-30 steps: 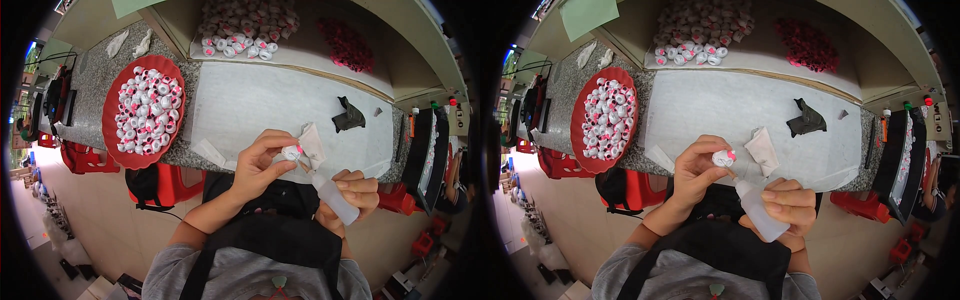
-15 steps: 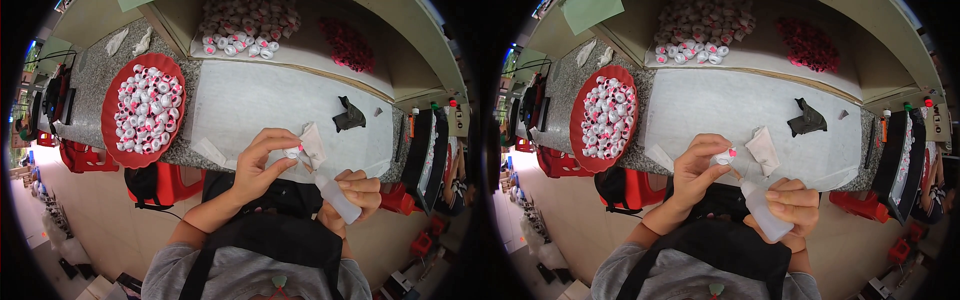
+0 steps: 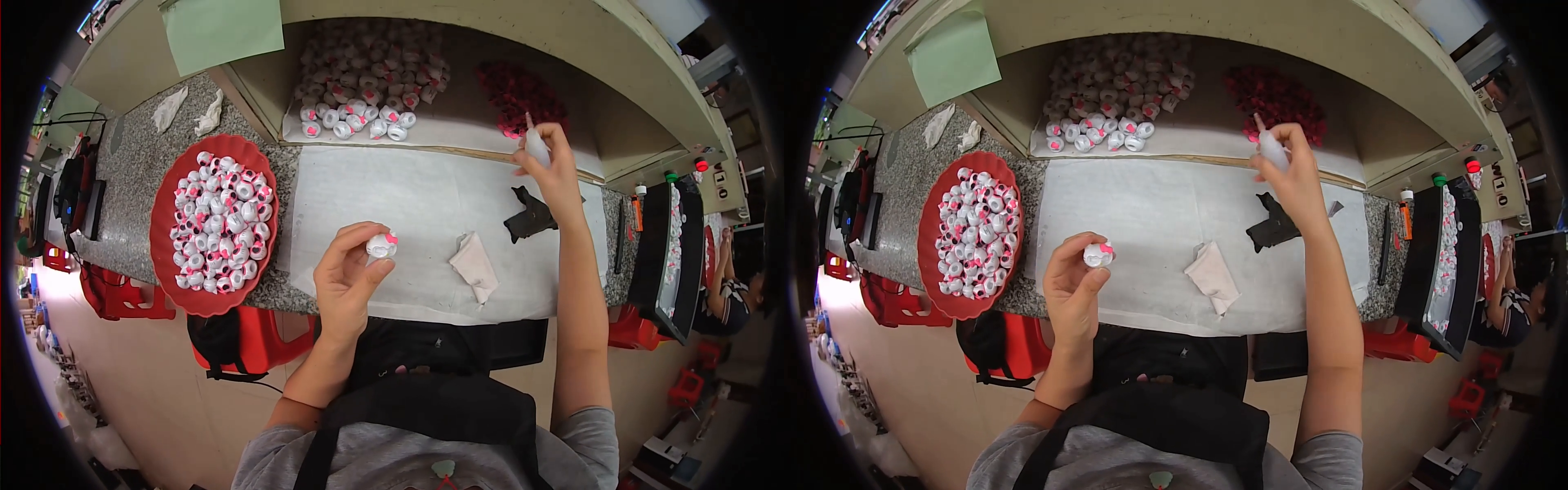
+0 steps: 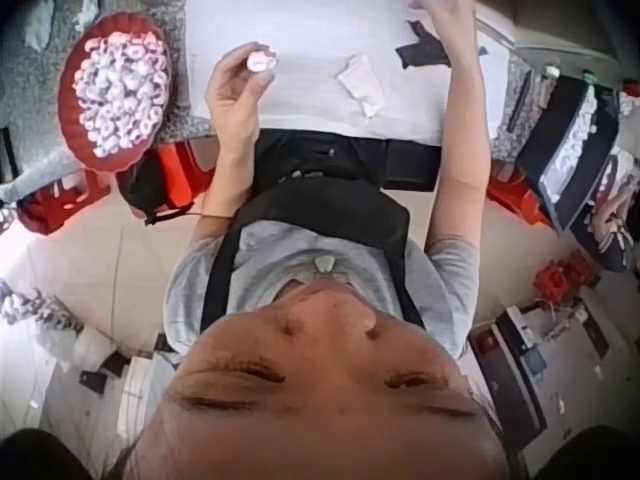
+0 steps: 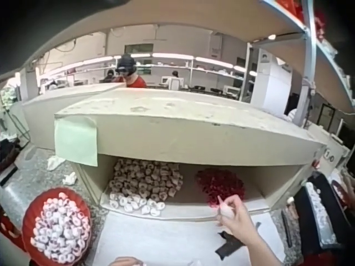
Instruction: Assembling small toy components by applying glue and attaching parts at a factory workbench.
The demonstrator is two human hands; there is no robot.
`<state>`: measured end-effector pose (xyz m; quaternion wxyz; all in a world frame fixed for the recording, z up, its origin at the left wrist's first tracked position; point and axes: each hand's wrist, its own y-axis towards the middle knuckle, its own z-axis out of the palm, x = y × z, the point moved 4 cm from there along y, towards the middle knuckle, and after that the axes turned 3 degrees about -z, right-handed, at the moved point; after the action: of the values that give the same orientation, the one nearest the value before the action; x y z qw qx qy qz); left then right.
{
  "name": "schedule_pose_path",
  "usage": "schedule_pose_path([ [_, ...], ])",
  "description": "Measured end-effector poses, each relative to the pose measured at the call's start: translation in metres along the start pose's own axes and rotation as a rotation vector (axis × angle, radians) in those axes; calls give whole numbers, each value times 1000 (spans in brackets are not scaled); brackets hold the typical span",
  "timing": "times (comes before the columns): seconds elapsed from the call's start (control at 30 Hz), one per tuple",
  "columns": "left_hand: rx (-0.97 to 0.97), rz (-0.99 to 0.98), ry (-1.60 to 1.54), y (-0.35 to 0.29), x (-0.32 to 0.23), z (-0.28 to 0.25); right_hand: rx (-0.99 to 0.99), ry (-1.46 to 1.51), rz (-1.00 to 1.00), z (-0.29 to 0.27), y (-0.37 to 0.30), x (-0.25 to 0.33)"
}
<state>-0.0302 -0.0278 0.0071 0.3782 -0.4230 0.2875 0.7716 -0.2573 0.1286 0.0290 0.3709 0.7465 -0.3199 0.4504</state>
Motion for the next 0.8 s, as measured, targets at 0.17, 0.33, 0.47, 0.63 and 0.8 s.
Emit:
schedule_pose_path([
  [0.17,62,-12,2,0,2,13,-161,-1062,-463,-3,75,-50],
  [0.33,36,-39,8,1,6,6,-63,-1182,-101,17,90,-52],
  [0.47,11,-59,19,1,9,4,-39,-1077,-150,11,84,-48],
  [0.63,45,-95,-30,2,13,10,-206,-918,-380,-6,61,-22],
  [0.8,81,-139,-46,-2,12,12,28,-32,90,17,-18,36],
])
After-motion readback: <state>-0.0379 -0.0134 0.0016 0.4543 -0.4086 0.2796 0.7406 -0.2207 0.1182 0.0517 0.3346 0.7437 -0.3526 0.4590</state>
